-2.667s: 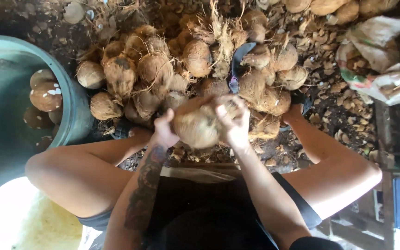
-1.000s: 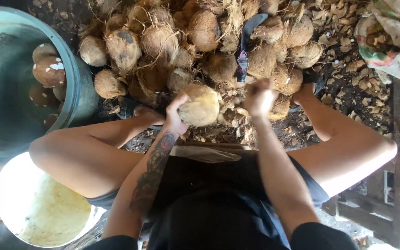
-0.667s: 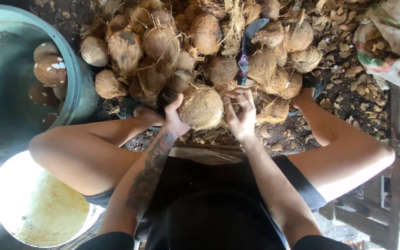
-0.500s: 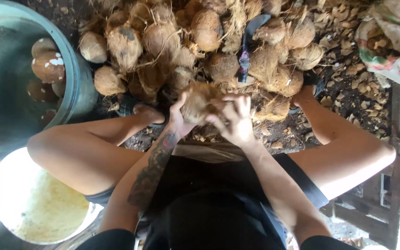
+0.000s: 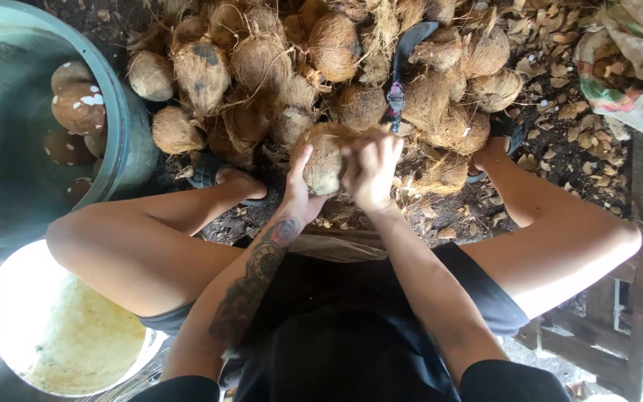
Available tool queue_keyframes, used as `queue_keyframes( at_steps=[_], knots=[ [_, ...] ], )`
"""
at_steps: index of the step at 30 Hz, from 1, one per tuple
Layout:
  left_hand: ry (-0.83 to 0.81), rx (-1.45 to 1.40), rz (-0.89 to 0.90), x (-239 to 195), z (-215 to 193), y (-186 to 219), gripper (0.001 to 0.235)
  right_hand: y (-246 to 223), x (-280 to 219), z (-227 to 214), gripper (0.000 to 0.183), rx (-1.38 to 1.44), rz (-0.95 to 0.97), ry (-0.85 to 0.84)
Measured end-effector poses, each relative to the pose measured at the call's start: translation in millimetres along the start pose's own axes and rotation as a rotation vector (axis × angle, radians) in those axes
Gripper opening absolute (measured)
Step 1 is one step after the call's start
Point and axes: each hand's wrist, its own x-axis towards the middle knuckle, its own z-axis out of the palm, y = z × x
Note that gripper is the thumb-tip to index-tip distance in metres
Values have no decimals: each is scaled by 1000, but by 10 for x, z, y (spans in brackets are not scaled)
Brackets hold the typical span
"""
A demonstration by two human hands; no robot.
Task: The person sits cross-legged on the ground and uses a machete to peel the fibrous husk off coconuts. They hold each coconut with one hand and strike it repeatedly with the machete to remove the outer layer, then place the peeled coconut into a nearby bucket.
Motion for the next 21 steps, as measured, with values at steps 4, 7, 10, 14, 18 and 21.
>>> queue_keyframes(
  at_steps=[4,7,10,14,18,21],
  knots=[
    [-51,60,106,-150,131,58,116,355,96,-9,17,104,405,103],
    [-165,-35,20,-2,-50,-63,105,402,426,-334,20,332,905,152],
    [-293,-149,-19,41,-169,-48,92,530,374,-607,27,491,1117,120],
    [-300,-229,-34,193,-450,-53,81,873,270,-857,24,350,920,385],
    [-289,-244,-17,170,-497,139,80,1418,311,-938,21,194,856,408],
    [-208,-247,-12,-59,-145,382,76,1748,596,-789,18,-56,762,451]
  ],
)
